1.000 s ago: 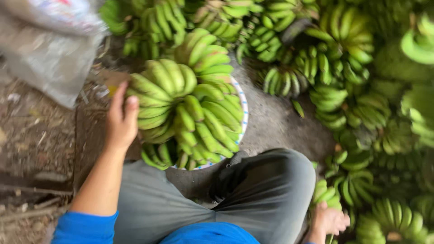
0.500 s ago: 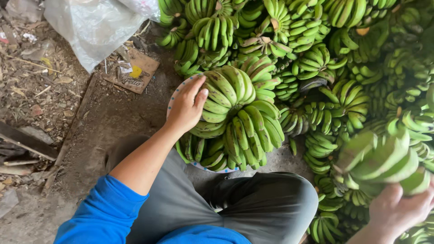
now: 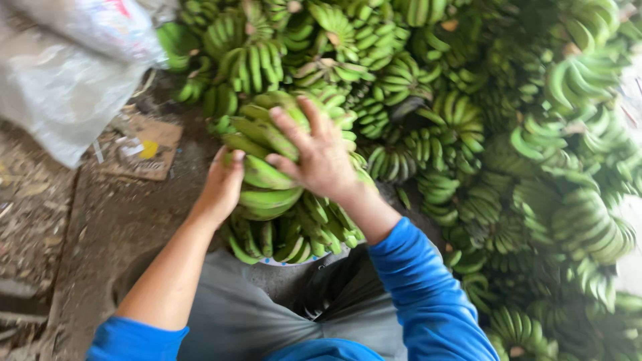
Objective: The person picks up bunches of green bananas from a large pile on the ground and places them into a plastic bowl by hand.
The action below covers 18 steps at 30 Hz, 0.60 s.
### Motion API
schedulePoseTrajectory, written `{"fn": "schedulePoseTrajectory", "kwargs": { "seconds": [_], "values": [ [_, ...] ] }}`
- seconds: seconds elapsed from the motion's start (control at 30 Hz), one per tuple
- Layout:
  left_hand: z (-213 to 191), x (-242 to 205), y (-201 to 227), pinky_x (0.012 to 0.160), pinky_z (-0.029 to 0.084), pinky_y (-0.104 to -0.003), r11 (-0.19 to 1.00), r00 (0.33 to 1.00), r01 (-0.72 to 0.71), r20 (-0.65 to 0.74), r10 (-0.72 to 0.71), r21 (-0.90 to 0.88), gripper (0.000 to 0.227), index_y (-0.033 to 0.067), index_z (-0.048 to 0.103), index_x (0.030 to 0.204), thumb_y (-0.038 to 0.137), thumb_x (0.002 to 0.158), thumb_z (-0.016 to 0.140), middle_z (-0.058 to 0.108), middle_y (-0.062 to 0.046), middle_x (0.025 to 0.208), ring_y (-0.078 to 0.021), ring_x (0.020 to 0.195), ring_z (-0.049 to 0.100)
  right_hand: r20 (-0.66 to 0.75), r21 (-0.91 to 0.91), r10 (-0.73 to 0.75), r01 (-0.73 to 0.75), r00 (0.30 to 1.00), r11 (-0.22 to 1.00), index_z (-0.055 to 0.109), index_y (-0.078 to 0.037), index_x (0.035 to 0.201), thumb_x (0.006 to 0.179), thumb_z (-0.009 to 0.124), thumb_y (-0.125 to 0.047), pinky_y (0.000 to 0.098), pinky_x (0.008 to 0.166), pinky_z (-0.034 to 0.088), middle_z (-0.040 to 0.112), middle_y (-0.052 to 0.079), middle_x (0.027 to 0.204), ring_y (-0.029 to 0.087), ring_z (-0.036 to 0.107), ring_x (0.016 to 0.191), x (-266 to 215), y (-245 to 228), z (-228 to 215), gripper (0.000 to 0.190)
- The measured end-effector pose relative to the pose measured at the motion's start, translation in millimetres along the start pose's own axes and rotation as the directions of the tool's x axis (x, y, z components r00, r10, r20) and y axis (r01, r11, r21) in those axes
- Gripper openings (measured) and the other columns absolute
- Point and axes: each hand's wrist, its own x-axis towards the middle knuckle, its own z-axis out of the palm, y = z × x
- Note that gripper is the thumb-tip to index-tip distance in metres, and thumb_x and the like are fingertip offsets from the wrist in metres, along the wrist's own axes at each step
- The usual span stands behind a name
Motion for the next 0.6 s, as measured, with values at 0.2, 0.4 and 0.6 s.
{"fn": "schedulePoseTrajectory", "kwargs": {
  "seconds": [0.2, 0.4, 0.6],
  "values": [
    [-11, 2, 0, 0.124, 0.027, -0.044, 0.924, 1.0, 0.009, 0.006, -0.008, -0.383, 0.085, 0.0056, 0.017, 0.165, 0.059, 0.106, 0.045, 0.03, -0.016, 0.168, -0.0278, 0.153, 0.033, -0.035, 0.194, -0.058, 0.063, 0.998, 0.979, 0.038, -0.023, 0.16, 0.091, 0.074, -0.058, 0.0532, 0.125, 0.036, 0.025, 0.031, 0.165, 0.05, 0.036, 0.15, -41, 12, -11, 0.086],
    [-31, -9, -9, 0.135, 0.025, -0.053, 0.903, 0.988, -0.122, 0.033, 0.148, -0.412, 0.093, 0.0084, 0.028, 0.169, 0.071, 0.105, 0.052, 0.029, -0.015, 0.169, -0.0309, 0.158, 0.03, -0.059, 0.064, 0.202, -0.198, 0.978, 0.978, 0.044, -0.017, 0.156, 0.09, 0.084, -0.039, 0.0523, 0.126, 0.036, 0.033, 0.02, 0.165, 0.043, 0.036, 0.154, -152, 73, -62, 0.081],
    [-3, -4, -19, 0.131, 0.026, -0.051, 0.987, 1.0, -0.009, 0.007, 0.01, -0.16, 0.091, 0.0074, 0.029, 0.168, 0.069, 0.106, 0.053, 0.031, -0.014, 0.166, -0.0294, 0.154, 0.032, -0.126, 0.036, 0.923, -0.928, 0.363, 0.37, 0.045, -0.009, 0.154, 0.094, 0.076, -0.04, 0.048, 0.116, 0.038, 0.044, 0.027, 0.155, 0.043, 0.042, 0.144, -371, 160, -62, 0.074]
  ]
}}
